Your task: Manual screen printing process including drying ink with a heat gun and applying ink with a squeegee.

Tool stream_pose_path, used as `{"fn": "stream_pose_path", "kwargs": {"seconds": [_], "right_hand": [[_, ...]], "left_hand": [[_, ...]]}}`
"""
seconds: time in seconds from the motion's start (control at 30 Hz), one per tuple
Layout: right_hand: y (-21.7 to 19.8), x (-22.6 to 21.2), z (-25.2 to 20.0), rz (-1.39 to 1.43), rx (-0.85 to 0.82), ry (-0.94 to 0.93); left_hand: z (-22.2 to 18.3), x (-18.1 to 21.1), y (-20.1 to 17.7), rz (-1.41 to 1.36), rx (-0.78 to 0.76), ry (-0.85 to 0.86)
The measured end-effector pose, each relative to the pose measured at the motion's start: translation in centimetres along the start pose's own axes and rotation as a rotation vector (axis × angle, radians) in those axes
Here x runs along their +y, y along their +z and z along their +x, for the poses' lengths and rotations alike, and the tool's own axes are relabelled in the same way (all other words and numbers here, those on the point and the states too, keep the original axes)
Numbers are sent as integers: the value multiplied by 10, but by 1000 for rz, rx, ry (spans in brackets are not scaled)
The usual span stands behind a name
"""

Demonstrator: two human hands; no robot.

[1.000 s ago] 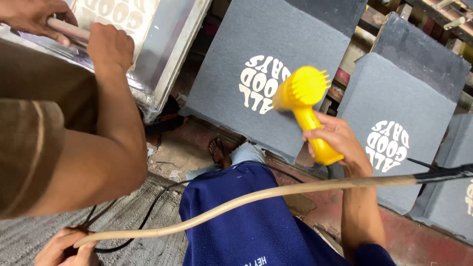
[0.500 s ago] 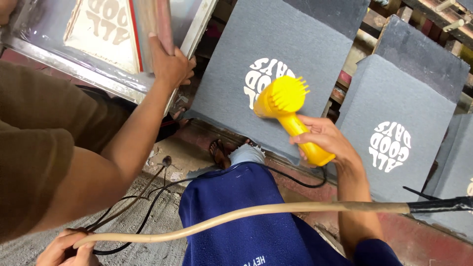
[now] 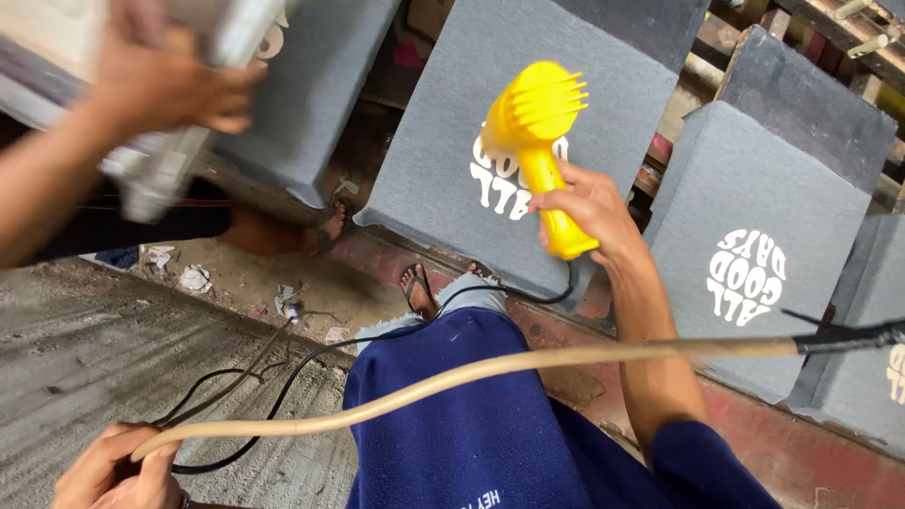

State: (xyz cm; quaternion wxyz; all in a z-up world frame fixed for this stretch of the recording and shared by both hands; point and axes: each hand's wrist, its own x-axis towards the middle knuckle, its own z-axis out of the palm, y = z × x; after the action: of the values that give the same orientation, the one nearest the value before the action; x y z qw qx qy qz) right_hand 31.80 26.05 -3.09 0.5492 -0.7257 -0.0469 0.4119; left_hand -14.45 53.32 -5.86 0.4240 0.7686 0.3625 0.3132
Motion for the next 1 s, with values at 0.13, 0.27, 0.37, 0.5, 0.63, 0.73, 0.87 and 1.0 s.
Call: {"fn": "stream_pose_path", "kwargs": {"seconds": [0.13, 0.27, 0.37, 0.5, 0.63, 0.73, 0.87, 1.0], "right_hand": [[-18, -8, -3, 22, 31, 70], [-11, -4, 3, 39, 51, 47], [-2, -16, 0, 18, 124, 13], [-28, -2, -11, 48, 16, 85], [-31, 10, -11, 58, 112, 42], [-38, 8, -21, 57, 116, 43], [-49, 14, -31, 61, 35, 67], [-40, 3, -33, 47, 213, 56]], "left_hand": [[6, 2, -3, 70, -15, -37], [12, -16, 7, -4, 108, 0], [14, -18, 3, 38, 79, -16], [18, 8, -1, 89, 13, -90], [25, 10, 0, 98, -71, -257], [28, 3, 2, 63, -79, -239], [33, 7, 10, 122, -36, -234], [39, 9, 15, 119, -66, -168]]}}
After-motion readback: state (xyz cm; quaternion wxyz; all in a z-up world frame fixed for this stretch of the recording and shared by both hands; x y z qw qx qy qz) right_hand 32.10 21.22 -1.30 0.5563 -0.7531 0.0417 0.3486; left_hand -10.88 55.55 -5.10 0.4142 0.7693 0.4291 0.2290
